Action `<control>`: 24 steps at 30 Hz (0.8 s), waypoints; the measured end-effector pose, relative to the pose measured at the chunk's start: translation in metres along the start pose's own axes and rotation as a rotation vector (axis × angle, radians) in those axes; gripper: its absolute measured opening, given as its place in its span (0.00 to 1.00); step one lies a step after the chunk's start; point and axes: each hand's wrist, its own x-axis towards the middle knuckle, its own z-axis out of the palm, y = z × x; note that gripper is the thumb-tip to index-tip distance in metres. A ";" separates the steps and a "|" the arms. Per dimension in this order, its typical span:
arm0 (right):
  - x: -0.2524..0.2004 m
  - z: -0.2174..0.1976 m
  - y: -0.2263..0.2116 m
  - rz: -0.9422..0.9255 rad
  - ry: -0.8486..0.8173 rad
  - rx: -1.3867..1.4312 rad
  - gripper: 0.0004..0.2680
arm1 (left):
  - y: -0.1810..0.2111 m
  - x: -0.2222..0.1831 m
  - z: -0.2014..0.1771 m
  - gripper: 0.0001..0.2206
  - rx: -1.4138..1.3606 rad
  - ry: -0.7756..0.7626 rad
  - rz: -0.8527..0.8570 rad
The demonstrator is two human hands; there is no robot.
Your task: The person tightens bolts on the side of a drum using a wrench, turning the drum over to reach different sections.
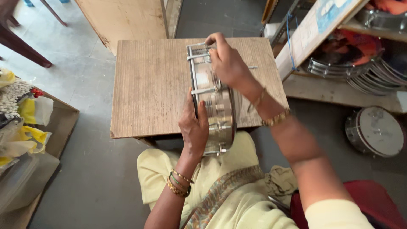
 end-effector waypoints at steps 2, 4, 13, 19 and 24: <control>0.008 -0.005 0.001 0.166 -0.111 0.118 0.07 | -0.001 -0.002 -0.001 0.20 -0.006 0.023 0.087; 0.007 -0.008 -0.004 0.370 -0.179 0.197 0.08 | -0.001 0.001 0.000 0.20 -0.011 0.044 0.151; -0.087 0.000 -0.009 -0.552 0.309 -0.128 0.12 | 0.010 0.002 -0.002 0.20 -0.061 0.034 0.104; -0.089 0.011 0.025 -0.808 0.245 -0.067 0.09 | 0.014 0.000 -0.007 0.23 -0.059 -0.033 -0.066; -0.076 0.008 0.006 -0.514 0.256 0.069 0.09 | 0.015 0.001 -0.006 0.22 -0.055 -0.002 0.076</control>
